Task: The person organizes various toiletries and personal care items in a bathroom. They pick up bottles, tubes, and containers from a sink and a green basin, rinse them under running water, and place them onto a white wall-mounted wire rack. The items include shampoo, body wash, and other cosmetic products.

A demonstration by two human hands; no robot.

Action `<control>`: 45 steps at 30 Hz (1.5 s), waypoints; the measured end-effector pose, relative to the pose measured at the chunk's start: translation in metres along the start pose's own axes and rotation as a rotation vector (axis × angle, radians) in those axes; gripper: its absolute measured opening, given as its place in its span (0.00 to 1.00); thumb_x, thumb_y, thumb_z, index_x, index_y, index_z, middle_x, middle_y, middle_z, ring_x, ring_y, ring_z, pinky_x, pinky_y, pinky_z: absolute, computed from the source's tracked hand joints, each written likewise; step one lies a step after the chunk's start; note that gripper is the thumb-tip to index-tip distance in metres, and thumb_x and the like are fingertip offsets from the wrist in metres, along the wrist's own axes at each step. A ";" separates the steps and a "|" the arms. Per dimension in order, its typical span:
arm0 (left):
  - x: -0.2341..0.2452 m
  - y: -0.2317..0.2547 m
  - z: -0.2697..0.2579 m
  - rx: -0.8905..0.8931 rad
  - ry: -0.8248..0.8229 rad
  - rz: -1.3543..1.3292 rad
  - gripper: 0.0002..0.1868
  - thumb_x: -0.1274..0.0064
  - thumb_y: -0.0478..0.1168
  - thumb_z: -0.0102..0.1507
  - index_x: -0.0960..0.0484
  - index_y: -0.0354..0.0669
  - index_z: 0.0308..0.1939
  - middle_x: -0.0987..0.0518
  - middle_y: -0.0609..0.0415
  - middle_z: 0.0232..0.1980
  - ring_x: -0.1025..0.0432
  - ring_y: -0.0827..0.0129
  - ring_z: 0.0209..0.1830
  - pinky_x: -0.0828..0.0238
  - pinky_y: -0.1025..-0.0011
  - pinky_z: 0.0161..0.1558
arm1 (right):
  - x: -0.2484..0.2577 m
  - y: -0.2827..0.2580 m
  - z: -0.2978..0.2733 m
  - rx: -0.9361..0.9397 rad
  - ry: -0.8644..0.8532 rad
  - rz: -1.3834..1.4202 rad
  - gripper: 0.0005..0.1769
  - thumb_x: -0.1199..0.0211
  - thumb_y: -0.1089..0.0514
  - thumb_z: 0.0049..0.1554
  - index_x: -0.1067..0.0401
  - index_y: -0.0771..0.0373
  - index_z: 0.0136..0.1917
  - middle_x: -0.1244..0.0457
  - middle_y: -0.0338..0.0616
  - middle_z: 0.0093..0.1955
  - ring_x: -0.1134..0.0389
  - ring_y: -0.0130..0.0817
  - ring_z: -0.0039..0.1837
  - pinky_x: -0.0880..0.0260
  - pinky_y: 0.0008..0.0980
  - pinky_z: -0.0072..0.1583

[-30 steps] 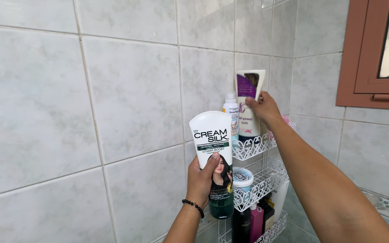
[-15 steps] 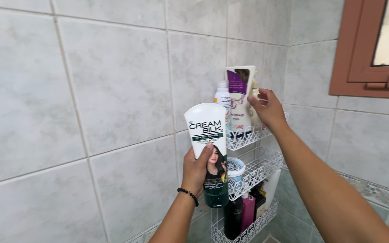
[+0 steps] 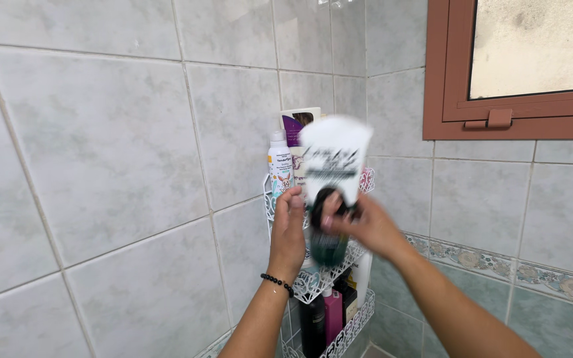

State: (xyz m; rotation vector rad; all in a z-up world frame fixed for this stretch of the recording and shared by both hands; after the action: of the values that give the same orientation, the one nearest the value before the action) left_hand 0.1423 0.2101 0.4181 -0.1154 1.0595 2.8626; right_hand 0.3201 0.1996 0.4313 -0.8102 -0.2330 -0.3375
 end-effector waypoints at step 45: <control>0.030 -0.046 0.028 0.033 0.090 0.556 0.31 0.37 0.46 0.57 0.28 0.39 0.61 0.34 0.41 0.72 0.38 0.49 0.72 0.40 0.58 0.68 | 0.021 0.104 0.164 -0.144 0.044 -0.370 0.49 0.21 0.46 0.39 0.39 0.68 0.66 0.31 0.53 0.51 0.26 0.42 0.50 0.24 0.39 0.49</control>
State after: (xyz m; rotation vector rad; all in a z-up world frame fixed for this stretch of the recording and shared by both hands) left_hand 0.1161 0.2649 0.4065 0.0669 1.3347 3.3490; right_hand 0.3664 0.3828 0.4784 -0.9005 -0.3208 -0.7263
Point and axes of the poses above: each hand's wrist, its own z-axis towards the middle knuckle, its own x-axis out of the back of the hand, y = z × x, the point moved 9 cm from there along z, towards the middle knuckle
